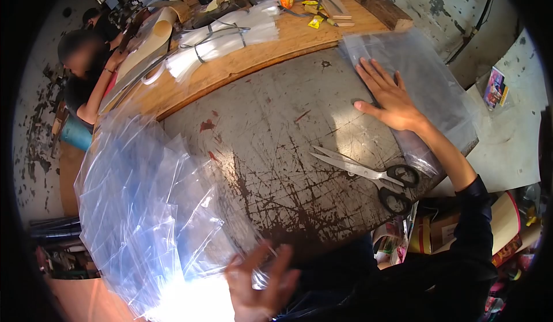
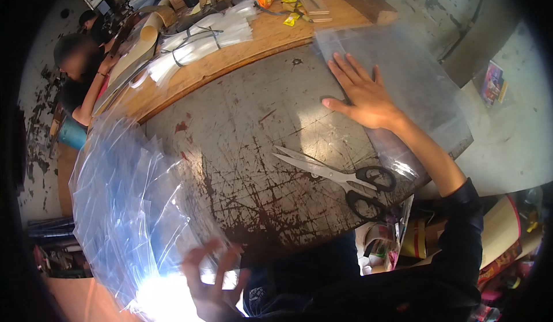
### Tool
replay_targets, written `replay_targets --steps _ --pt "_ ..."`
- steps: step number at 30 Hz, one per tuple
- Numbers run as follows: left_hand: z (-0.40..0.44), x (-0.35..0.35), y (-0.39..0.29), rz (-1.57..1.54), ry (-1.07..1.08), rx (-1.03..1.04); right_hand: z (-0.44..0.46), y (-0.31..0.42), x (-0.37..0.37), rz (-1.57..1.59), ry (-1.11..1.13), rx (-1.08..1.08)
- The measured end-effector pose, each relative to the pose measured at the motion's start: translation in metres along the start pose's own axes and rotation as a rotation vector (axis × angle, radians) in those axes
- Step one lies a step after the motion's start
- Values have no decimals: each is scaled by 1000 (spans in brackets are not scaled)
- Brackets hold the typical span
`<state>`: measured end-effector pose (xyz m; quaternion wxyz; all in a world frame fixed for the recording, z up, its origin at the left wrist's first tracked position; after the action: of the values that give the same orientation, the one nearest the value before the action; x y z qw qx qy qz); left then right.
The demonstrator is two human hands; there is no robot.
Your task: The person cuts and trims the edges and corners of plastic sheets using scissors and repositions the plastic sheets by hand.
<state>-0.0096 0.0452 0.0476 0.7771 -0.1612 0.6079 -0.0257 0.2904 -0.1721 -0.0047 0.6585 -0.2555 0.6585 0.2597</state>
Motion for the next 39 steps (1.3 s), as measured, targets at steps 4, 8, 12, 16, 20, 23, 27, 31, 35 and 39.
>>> replay_targets --steps 4,8,12,16,20,23,27,31,35,39 --pt "9 -40 64 515 -265 -365 0 1 -1 -3 -3 -4" --pt "17 -44 100 837 -461 -630 0 3 -3 10 -13 -7" --pt "22 -26 118 691 -382 -709 0 2 -2 2 -11 -4" --pt "21 -39 117 490 -422 -783 0 3 -2 8 -13 -2" --pt "10 -41 133 417 -588 -706 0 2 -1 10 -9 5" --pt "4 -46 140 431 -650 -688 1 1 -1 12 -7 6" --pt "8 -51 127 310 -653 -717 1 2 -1 4 2 15" --pt "-13 -59 134 144 -861 -678 1 3 -2 19 9 9" --pt "-28 -64 69 152 -950 -543 0 5 -6 -19 48 13" --pt "-48 -29 7 -28 -677 -260 -14 31 -29 -173 -36 -79"
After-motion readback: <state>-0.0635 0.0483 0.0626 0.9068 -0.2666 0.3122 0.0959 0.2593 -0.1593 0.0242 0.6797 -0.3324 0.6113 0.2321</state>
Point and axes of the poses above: each hand's wrist, its own z-axis towards the middle knuckle, its own x-axis out of the palm, y = z × x, the point moved 4 cm from there along z, towards the middle knuckle, and after that the axes turned 13 degrees about -x, right-handed, at the moved point
